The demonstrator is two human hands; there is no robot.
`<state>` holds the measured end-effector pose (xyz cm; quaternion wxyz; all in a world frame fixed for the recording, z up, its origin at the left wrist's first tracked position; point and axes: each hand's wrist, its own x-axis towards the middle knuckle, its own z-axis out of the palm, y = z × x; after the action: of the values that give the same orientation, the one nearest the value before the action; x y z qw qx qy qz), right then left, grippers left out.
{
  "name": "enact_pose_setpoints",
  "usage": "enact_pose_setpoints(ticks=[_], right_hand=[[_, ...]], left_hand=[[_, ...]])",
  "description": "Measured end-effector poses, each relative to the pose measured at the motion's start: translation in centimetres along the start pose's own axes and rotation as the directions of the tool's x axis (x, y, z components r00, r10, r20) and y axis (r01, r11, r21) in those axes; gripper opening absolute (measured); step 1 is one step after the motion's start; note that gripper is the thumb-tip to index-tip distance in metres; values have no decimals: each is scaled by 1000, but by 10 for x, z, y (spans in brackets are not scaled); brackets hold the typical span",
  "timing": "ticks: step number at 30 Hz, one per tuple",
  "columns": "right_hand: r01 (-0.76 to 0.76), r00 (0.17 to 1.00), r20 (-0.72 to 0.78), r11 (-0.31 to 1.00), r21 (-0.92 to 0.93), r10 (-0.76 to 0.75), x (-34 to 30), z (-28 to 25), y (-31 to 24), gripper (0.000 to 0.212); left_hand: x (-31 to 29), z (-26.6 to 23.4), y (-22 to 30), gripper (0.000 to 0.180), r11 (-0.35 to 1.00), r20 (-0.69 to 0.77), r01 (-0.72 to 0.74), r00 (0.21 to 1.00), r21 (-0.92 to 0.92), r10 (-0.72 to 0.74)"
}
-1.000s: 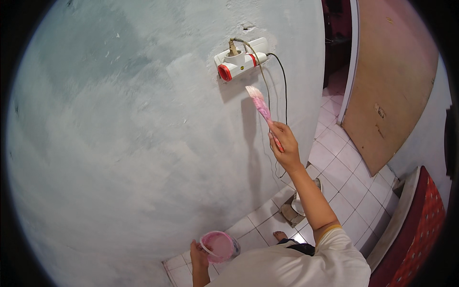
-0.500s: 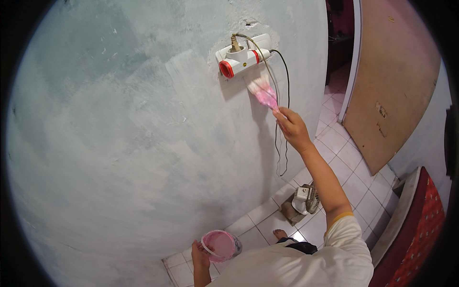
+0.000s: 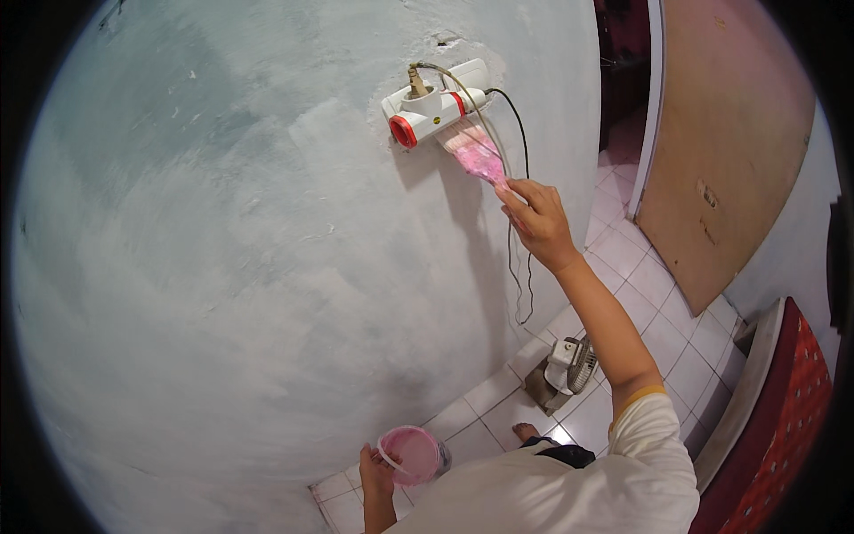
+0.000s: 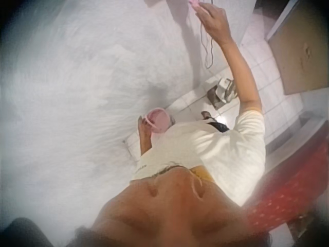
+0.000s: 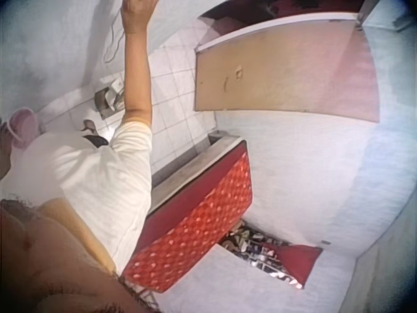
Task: The person paints a wall with a pink brush and white paint from a bucket, covering the area around an electrical outlet and a lower wall section.
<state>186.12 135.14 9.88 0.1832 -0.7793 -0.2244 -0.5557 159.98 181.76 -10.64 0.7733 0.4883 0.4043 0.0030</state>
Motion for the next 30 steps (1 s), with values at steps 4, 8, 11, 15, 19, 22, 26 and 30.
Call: enact_pose_setpoints(ticks=[4, 8, 11, 15, 19, 22, 26, 30], right_hand=[[17, 998, 54, 999, -27, -16, -24, 10, -1, 48], [-12, 987, 161, 998, -56, 21, -87, 11, -4, 47], [-58, 940, 332, 997, -55, 73, -130, 0, -8, 48], [-86, 891, 444, 995, -49, 99, -150, -13, -8, 47], [-78, 949, 301, 996, -53, 91, -116, -19, -6, 45], [-60, 987, 143, 996, -71, 70, -73, -20, 2, 52], [-53, 998, 11, 994, -100, 55, -28, -11, 24, 48], [-37, 999, -28, 993, -111, 34, -10, -5, 37, 48]], left_hand=[[2, -1, -3, 51, 1000, 24, 2, 1000, -21, -2], [-2, -3, -6, 50, 1000, -12, 5, 1000, -29, -5], [-2, -5, -7, 49, 1000, -10, 2, 1000, -20, -2], [-6, 7, -4, 47, 1000, -6, 15, 1000, -6, -15], [-2, 11, -6, 45, 1000, -30, 15, 999, -25, -15], [-7, 19, -8, 43, 1000, -42, -2, 999, 9, 2], [-1, 13, -14, 44, 1000, -22, 9, 1000, -4, -9], [-3, 14, -18, 46, 1000, -28, 15, 999, -1, -15]])
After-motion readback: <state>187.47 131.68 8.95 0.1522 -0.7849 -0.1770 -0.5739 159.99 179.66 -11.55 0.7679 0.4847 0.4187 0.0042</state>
